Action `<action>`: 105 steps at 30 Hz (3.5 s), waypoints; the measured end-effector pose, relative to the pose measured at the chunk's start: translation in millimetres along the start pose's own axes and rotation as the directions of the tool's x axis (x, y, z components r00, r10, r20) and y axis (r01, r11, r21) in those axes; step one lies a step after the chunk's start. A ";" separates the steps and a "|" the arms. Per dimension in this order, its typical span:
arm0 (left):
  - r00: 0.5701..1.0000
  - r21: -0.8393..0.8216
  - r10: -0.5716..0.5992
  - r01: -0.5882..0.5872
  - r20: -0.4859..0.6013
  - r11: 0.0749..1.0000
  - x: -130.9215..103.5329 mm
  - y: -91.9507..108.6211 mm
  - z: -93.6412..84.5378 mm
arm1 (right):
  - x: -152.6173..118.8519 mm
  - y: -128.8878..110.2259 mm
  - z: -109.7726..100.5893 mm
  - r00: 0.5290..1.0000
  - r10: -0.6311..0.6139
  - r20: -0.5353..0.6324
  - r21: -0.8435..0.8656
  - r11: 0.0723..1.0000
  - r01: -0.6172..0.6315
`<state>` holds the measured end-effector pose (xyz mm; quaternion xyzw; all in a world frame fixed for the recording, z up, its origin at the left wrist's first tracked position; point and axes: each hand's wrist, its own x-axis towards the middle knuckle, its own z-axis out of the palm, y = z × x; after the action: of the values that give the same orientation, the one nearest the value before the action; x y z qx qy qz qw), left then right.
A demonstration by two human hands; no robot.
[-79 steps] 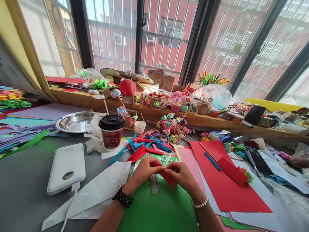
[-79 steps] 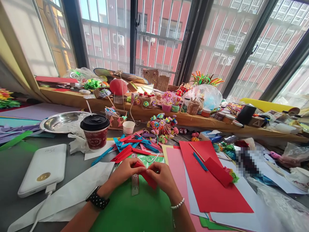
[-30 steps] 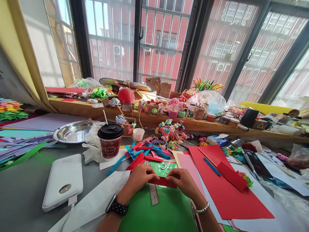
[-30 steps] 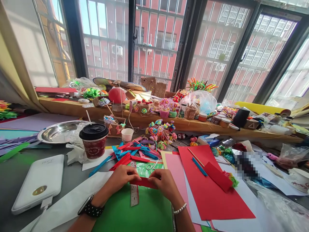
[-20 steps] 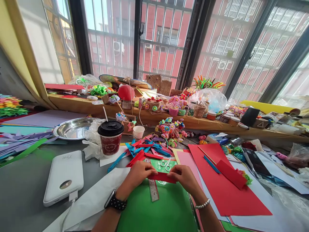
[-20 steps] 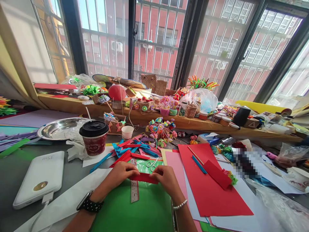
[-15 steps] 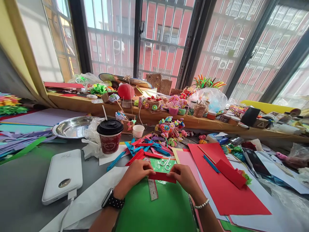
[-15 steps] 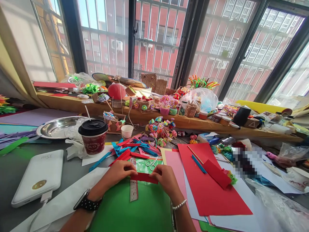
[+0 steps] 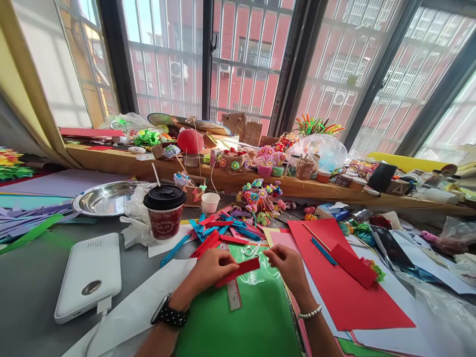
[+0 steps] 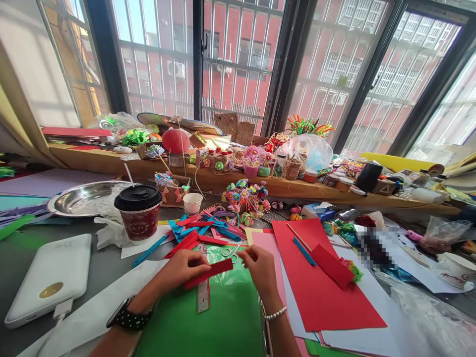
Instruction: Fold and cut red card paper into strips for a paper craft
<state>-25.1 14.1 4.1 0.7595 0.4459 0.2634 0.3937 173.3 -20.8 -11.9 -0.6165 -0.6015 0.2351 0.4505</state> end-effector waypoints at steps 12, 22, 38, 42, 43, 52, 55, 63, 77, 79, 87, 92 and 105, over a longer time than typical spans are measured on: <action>0.964 -0.053 -0.096 0.086 -0.246 0.995 11.4 -20.1 21.1 | -7.1 -4.4 12.9 0.967 -0.137 0.215 -0.460 0.859 0.224; 0.969 -0.574 -0.234 0.150 -0.074 0.805 16.4 -20.0 22.1 | -7.8 3.5 -1.8 0.985 0.090 0.144 -0.632 0.775 0.022; 0.948 -0.744 -0.312 0.159 -0.070 0.649 8.6 -5.3 17.1 | -10.6 4.3 7.7 0.973 0.203 0.111 -0.712 0.699 -0.065; 0.935 -0.772 -0.346 0.167 -0.073 0.614 8.4 -3.5 16.0 | -8.5 6.9 6.7 0.982 0.173 0.074 -0.621 0.779 -0.090; 0.935 -0.777 -0.347 0.161 -0.078 0.608 8.5 -3.5 15.9 | -7.0 7.6 6.2 0.985 0.162 0.056 -0.573 0.813 -0.101; 0.942 -0.757 -0.305 0.094 -0.144 0.647 7.0 -2.8 15.4 | -1.9 -4.1 15.9 0.979 0.129 0.158 0.233 0.958 -0.164; 0.944 -0.765 -0.296 0.081 -0.147 0.638 6.5 -2.6 15.2 | -7.0 -11.0 22.6 0.964 0.133 0.228 0.342 0.917 -0.208; 0.960 -0.789 -0.246 0.048 -0.133 0.613 5.1 -2.0 14.7 | -10.7 -11.5 30.3 0.954 0.046 0.298 0.297 0.945 -0.139; 0.952 -0.847 -0.276 0.039 -0.129 0.530 4.1 0.5 13.8 | -15.4 -15.1 32.6 0.938 -0.115 0.328 0.006 0.993 0.120; 0.949 -0.857 -0.290 0.045 -0.124 0.513 4.1 0.9 14.0 | -15.6 -15.6 32.8 0.934 -0.118 0.338 0.008 0.992 0.123; 0.950 -0.872 -0.307 0.095 -0.065 0.481 5.8 -2.2 14.3 | -16.1 -12.0 34.7 0.938 -0.111 0.328 -0.013 0.992 0.122; 0.949 -0.874 -0.311 0.112 -0.047 0.473 6.0 -4.5 14.5 | -17.1 -10.8 34.7 0.934 -0.125 0.336 -0.005 0.991 0.134; 0.936 -0.896 -0.346 0.097 -0.066 0.434 5.6 -5.7 16.3 | -17.4 -11.4 36.2 0.918 -0.147 0.368 -0.003 0.987 0.159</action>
<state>-13.0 14.8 -9.4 0.3428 0.3856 0.4904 0.7023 134.3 -29.0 -24.2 -0.5202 -0.7251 0.2999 0.3372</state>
